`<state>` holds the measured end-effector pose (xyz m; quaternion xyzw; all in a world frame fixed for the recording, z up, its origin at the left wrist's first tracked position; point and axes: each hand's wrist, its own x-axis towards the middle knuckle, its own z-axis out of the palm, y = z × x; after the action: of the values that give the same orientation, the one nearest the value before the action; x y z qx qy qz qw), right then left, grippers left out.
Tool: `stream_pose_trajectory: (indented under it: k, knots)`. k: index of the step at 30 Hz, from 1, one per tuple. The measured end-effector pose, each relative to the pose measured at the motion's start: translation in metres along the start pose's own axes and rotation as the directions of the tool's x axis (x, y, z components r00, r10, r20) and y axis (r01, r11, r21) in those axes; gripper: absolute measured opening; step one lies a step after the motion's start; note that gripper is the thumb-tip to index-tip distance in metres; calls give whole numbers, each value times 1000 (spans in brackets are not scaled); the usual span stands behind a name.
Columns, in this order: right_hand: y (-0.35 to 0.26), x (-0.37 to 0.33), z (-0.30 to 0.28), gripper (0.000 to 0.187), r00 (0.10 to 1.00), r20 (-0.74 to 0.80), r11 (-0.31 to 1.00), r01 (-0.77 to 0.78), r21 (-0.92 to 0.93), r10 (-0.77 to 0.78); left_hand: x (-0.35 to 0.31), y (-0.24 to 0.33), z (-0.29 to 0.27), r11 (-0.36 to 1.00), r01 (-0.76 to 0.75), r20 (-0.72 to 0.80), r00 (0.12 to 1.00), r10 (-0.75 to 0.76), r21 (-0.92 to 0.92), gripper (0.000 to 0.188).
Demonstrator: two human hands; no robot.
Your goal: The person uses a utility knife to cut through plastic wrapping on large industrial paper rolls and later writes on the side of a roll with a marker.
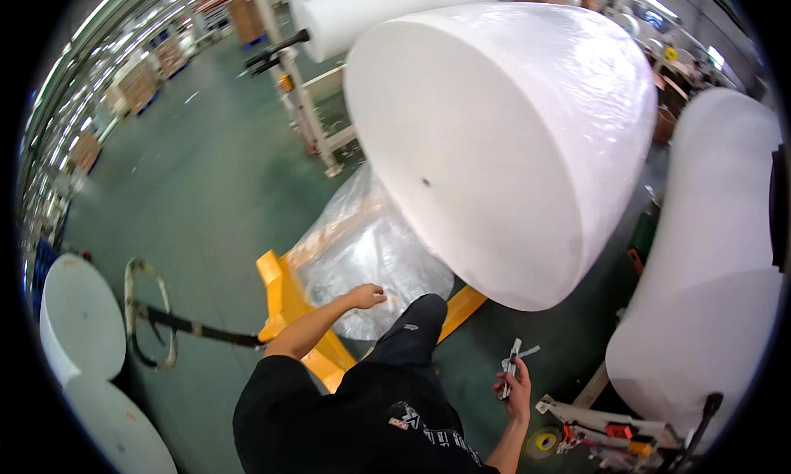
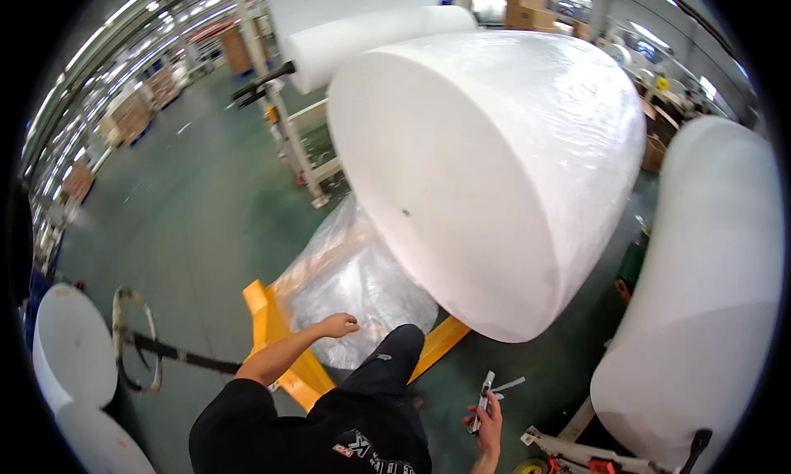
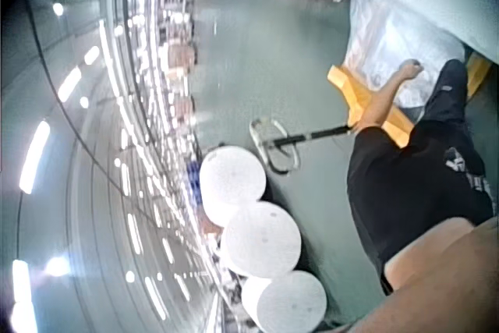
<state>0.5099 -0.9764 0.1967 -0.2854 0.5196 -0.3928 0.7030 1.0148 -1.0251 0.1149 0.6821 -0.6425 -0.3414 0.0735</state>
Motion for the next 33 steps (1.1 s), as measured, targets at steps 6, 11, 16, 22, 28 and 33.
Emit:
stream_pose_trajectory:
  k: [6,11,16,22,28,33]
  knots:
    - [-79,1,30,50,840,391,829,117,546,-376,65,125,-163,907,-421,-424,815,394,34,30]
    - [-182,5,77,87,411,615,712,132,690,-673,118,296,-310,672,-663,-549,445,708,329,20]
    - [-237,37,92,86,355,521,630,435,643,-777,194,394,-405,223,-336,-119,305,945,915,13]
    - [-278,102,126,52,557,333,643,580,500,-761,239,425,-427,-426,-122,422,530,736,896,11]
    - [-315,145,161,50,537,249,582,641,500,-806,222,450,-430,-612,-138,583,517,626,779,14]
    - [-339,155,171,55,542,276,607,739,294,-794,262,436,-452,-165,-500,401,412,818,850,6]
